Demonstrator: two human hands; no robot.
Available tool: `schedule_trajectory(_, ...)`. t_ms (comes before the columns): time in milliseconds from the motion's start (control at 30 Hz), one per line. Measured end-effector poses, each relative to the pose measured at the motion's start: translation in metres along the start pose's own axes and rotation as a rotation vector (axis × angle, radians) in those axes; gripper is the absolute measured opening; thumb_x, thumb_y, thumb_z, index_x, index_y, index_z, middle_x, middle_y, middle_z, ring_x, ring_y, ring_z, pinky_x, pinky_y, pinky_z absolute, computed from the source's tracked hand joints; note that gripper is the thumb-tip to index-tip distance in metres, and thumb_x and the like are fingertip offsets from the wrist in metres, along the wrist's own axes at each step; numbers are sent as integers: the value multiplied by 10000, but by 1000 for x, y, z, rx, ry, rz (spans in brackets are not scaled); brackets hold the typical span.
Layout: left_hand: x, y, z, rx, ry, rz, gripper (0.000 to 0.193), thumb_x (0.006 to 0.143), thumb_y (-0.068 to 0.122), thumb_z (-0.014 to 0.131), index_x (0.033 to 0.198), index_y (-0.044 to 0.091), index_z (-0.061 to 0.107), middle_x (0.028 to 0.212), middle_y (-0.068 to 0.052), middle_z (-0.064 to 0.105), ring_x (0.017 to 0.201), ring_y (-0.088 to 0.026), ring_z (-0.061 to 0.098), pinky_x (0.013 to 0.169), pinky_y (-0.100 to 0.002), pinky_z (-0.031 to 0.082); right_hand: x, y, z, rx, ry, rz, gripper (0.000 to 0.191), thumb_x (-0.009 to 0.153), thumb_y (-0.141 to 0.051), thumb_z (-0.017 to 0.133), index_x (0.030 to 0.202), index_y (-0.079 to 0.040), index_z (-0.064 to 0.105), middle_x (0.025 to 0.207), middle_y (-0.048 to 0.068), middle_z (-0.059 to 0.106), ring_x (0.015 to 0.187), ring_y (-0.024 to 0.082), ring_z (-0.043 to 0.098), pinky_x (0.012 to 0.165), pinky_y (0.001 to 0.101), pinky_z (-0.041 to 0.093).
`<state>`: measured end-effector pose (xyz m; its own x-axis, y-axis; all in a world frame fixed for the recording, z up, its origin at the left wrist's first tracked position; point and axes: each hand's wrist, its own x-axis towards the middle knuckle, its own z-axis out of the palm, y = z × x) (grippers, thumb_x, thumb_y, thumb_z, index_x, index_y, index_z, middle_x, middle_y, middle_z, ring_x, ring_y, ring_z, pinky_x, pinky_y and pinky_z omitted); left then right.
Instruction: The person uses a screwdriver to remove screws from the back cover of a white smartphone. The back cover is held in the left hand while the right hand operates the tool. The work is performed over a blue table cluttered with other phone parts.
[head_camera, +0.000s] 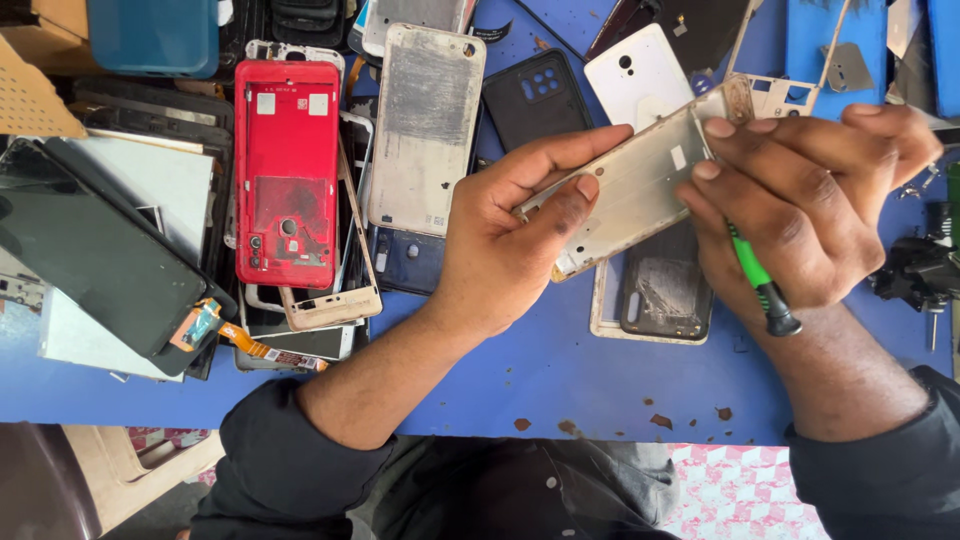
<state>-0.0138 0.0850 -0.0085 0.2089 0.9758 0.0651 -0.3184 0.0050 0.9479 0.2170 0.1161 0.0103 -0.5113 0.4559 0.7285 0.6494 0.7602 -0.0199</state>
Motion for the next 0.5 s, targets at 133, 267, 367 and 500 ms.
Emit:
schedule_trajectory(133, 3, 0, 1, -51, -13, -3, 252, 1143, -7, 571, 1391, -23, 615, 1301, -76, 703, 1179, -85, 661, 1057, -230, 553, -7, 5, 4, -12, 40, 28, 180, 854, -75, 871, 936, -29, 717, 1020, 123, 779, 982, 310, 705, 957, 560, 436)
schedule_trajectory(267, 6, 0, 1, -88, -30, -19, 252, 1144, 16, 562, 1384, -42, 611, 1320, -96, 693, 1205, -109, 664, 1088, -254, 549, -15, 16, 7, 75, 80, 207, 189, 1032, -94, 828, 1110, 18, 697, 1224, 177, 761, 1141, 345, 726, 962, 450, 598)
schedule_trajectory(367, 8, -1, 3, -155, -26, -30, 256, 1139, 18, 567, 1380, -57, 608, 1322, -113, 689, 1209, -120, 661, 1100, -266, 541, -17, 22, 7, 101, 96, 245, 205, 1072, -111, 801, 1139, 32, 669, 1276, 196, 750, 1168, 347, 729, 927, 433, 626)
schedule_trajectory(500, 12, -4, 2, -214, 6, -60, 288, 1126, 2, 561, 1403, -56, 613, 1317, -126, 689, 1199, -133, 668, 1132, -302, 548, -8, 18, 6, 132, 144, 139, 272, 945, -110, 850, 1025, 44, 641, 1133, 205, 732, 1087, 380, 713, 880, 471, 643)
